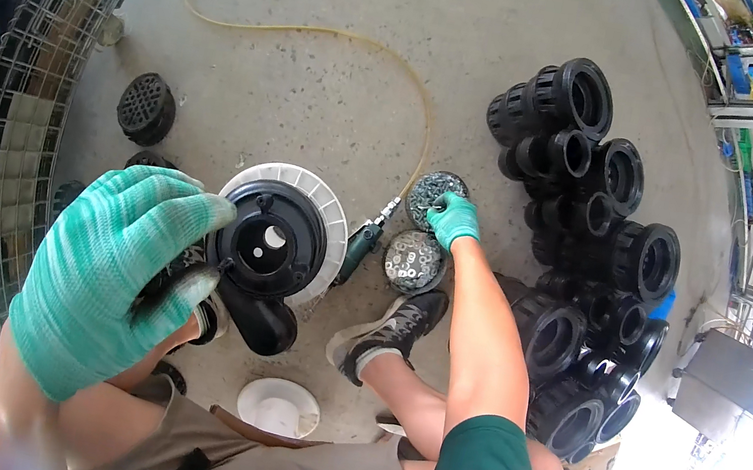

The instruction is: The person assembles housing units by positioning a housing piece on a base, placing a circular grate onto it, driving screws using a pneumatic screwdriver, and placing the completed unit onto a stack.

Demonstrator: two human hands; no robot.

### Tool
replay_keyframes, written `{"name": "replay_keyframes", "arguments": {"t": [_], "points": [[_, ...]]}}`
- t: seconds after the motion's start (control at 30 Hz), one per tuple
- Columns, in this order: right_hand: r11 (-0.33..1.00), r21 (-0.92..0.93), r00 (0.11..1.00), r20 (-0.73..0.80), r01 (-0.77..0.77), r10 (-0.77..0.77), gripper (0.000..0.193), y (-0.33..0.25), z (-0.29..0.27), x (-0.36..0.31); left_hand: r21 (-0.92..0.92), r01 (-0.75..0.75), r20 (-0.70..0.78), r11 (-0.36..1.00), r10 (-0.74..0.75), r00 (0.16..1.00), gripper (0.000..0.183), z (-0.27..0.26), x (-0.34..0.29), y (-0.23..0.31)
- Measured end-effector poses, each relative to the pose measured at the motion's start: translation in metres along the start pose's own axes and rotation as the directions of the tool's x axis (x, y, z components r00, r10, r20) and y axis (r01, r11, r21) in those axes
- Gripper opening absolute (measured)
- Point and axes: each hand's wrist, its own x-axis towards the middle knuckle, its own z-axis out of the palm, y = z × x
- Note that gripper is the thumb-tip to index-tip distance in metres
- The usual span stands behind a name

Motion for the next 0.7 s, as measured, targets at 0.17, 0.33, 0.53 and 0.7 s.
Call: {"name": "replay_keyframes", "arguments": {"t": [0.17,0.33,0.53,0.7], "points": [[0.896,0.426,0.992,0.068,-0.124,0.105,0.022,0.022,-0.062,-0.034,-0.103,-0.089,-0.034,0.991,0.086,0.996,0.036,0.011,0.009,0.0],[0.766,0.627,0.984,0.175,-0.144,0.042,0.023,-0.034,-0.15,-0.079,-0.151,-0.085,-0.077,0.985,0.074,0.994,0.032,0.011,0.007,0.007],[0.732,0.663,0.937,0.138,0.154,-0.322,0.025,-0.19,-0.257,-0.185,-0.895,0.325,0.264,0.304,-0.225,0.938,0.052,0.028,-0.002,0.017],[0.785,0.331,0.799,0.128,0.524,-0.588,0.025,-0.285,-0.293,-0.261,-0.83,0.465,0.489,-0.307,-0.002,0.872,0.075,0.018,-0.005,0.033]]}}
